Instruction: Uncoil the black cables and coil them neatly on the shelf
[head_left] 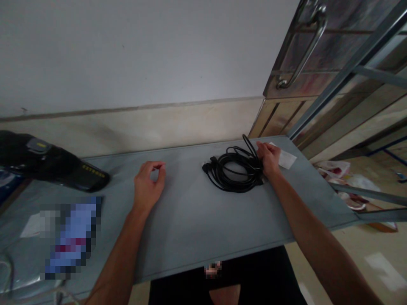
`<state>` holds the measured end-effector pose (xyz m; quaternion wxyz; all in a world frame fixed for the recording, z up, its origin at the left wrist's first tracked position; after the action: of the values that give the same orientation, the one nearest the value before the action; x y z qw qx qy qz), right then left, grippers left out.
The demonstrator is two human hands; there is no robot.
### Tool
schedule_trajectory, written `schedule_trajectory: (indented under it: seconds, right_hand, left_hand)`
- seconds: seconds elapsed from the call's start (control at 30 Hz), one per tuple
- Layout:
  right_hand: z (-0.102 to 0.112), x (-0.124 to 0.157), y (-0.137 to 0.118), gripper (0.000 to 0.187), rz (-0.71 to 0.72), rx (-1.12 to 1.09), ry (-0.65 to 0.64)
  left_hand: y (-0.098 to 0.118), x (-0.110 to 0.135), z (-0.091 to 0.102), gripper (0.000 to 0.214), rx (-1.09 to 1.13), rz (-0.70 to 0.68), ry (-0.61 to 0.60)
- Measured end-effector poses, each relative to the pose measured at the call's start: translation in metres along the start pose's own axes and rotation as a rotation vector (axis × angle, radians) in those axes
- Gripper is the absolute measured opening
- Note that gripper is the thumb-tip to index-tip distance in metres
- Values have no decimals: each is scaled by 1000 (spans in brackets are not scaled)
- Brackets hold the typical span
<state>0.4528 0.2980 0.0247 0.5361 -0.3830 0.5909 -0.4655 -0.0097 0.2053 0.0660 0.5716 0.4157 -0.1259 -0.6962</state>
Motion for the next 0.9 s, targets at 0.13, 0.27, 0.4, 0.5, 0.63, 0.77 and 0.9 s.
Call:
schedule_trajectory:
  seconds: [0.13,0.27,0.4,0.5,0.63,0.77,0.9]
  right_hand:
    - [1,0,2,71,-13,-13,1]
    - [1,0,2,71,-6,-33,6]
    - [0,0,1,71,-15,-24,7]
    - [0,0,1,70,-19,-30,18]
    - [0,1,1,69,-22,-60,13]
    - [1,0,3,69,-22,-42,23]
    - [1,0,3,71,-16,-49,19]
  left_hand:
    - [0,0,0,14,-6,-16,-5]
    - [1,0,0,14,-14,-26,-7]
    - [2,0,-1,14,-23,-48,-14]
    - [2,0,-1,14,-34,-54,-11]
    - [1,0,-1,13,-47,-65,-15]
    - [2,1,-1,13,-91,-83,-38]
    - [3,1,-1,12,-148,-104,-62]
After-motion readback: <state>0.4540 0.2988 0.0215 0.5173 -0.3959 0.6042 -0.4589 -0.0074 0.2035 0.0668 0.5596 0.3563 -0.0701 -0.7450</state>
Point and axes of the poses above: each hand's wrist, its own x-axis away from the middle knuckle, its own z-axis out of the back of the hand, y = z × x, the point moved 4 cm from there along -x, towards the middle knuckle, and after that the axes turned 12 degrees about -y, right-handed, at the moved point
